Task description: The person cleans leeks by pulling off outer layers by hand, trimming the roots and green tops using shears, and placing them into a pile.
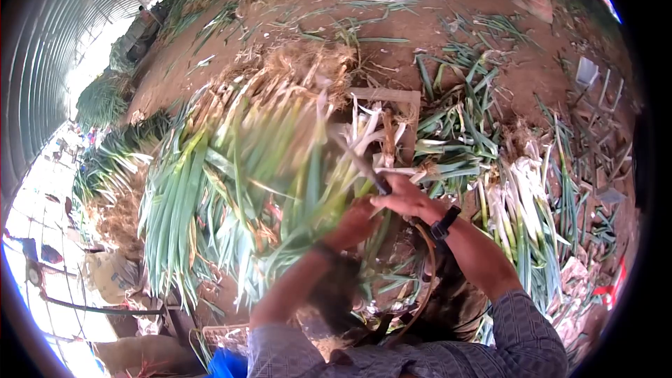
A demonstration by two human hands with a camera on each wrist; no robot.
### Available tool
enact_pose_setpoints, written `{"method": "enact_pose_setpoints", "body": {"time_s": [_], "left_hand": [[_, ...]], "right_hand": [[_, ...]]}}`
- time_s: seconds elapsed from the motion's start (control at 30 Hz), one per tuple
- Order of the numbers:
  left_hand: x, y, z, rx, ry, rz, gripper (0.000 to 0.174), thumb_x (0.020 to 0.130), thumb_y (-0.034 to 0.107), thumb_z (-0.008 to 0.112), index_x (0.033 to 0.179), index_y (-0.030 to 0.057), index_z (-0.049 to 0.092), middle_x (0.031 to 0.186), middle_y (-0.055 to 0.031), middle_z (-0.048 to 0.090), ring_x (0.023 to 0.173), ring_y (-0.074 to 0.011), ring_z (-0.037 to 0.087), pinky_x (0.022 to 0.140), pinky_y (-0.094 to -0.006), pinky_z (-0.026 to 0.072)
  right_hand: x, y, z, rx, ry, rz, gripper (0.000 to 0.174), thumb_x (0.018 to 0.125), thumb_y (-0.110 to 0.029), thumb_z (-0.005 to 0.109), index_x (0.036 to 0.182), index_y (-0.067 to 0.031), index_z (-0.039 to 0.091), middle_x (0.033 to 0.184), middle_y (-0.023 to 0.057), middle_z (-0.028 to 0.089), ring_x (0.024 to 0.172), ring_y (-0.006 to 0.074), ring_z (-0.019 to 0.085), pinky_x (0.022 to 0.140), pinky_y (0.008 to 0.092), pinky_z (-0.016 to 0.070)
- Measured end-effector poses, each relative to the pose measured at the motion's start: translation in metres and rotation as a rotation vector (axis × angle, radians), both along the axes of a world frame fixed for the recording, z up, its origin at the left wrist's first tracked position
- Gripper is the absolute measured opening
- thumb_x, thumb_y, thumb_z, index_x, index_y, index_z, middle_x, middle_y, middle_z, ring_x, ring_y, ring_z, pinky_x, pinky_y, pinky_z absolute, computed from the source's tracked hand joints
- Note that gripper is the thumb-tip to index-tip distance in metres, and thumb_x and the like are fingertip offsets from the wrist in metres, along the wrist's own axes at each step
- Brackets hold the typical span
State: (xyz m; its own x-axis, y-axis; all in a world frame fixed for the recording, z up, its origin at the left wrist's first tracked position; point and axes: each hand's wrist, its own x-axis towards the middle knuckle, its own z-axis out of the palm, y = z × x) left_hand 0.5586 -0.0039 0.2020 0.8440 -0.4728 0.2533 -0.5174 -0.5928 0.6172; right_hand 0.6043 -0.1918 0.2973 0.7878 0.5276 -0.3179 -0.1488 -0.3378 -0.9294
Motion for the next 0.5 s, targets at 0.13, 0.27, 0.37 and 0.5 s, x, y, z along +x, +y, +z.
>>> {"method": "enact_pose_setpoints", "body": {"time_s": [0.13, 0.27, 0.37, 0.5], "left_hand": [[0.022, 0.098, 0.016, -0.116, 0.184, 0.072, 0.022, 0.092, 0.023, 0.056, 0.098, 0.0051, 0.069, 0.092, -0.0223, 0.067, 0.085, -0.0354, 0.066, 0.073, -0.0466, 0.0524], [0.071, 0.183, 0.063, 0.296, -0.033, 0.702, 0.025, 0.085, 0.01, 0.064, 0.11, 0.0072, 0.066, 0.11, -0.0199, 0.066, 0.1, -0.0379, 0.064, 0.084, -0.0425, 0.0524], [0.115, 0.222, 0.06, 0.512, -0.065, 0.662, 0.028, 0.083, 0.017, 0.069, 0.109, 0.0062, 0.065, 0.11, -0.0193, 0.066, 0.101, -0.0406, 0.062, 0.085, -0.0489, 0.051], [0.143, 0.204, 0.053, 0.667, 0.028, 0.697, 0.035, 0.079, 0.027, 0.074, 0.103, 0.0044, 0.063, 0.11, -0.0189, 0.065, 0.099, -0.0395, 0.063, 0.081, -0.0498, 0.0512]], "right_hand": [[-0.001, 0.002, 0.002, -0.091, -0.314, 0.158, 0.054, 0.075, -0.02, 0.075, 0.121, -0.0012, 0.056, 0.097, 0.0184, 0.064, 0.094, 0.0298, 0.064, 0.087, 0.0402, 0.0504], [0.014, 0.024, -0.04, -0.088, -0.311, 0.061, 0.04, 0.077, -0.023, 0.072, 0.106, -0.0021, 0.057, 0.086, 0.0172, 0.064, 0.08, 0.0322, 0.064, 0.075, 0.0446, 0.0505], [0.016, 0.042, 0.005, -0.027, -0.355, 0.047, 0.04, 0.078, -0.026, 0.069, 0.109, -0.0037, 0.058, 0.088, 0.0181, 0.066, 0.081, 0.0353, 0.066, 0.075, 0.0472, 0.0509], [0.022, 0.058, -0.032, -0.234, -0.416, 0.09, 0.042, 0.078, -0.029, 0.067, 0.112, -0.0056, 0.057, 0.093, 0.0219, 0.067, 0.088, 0.0428, 0.064, 0.079, 0.0501, 0.0498]]}}
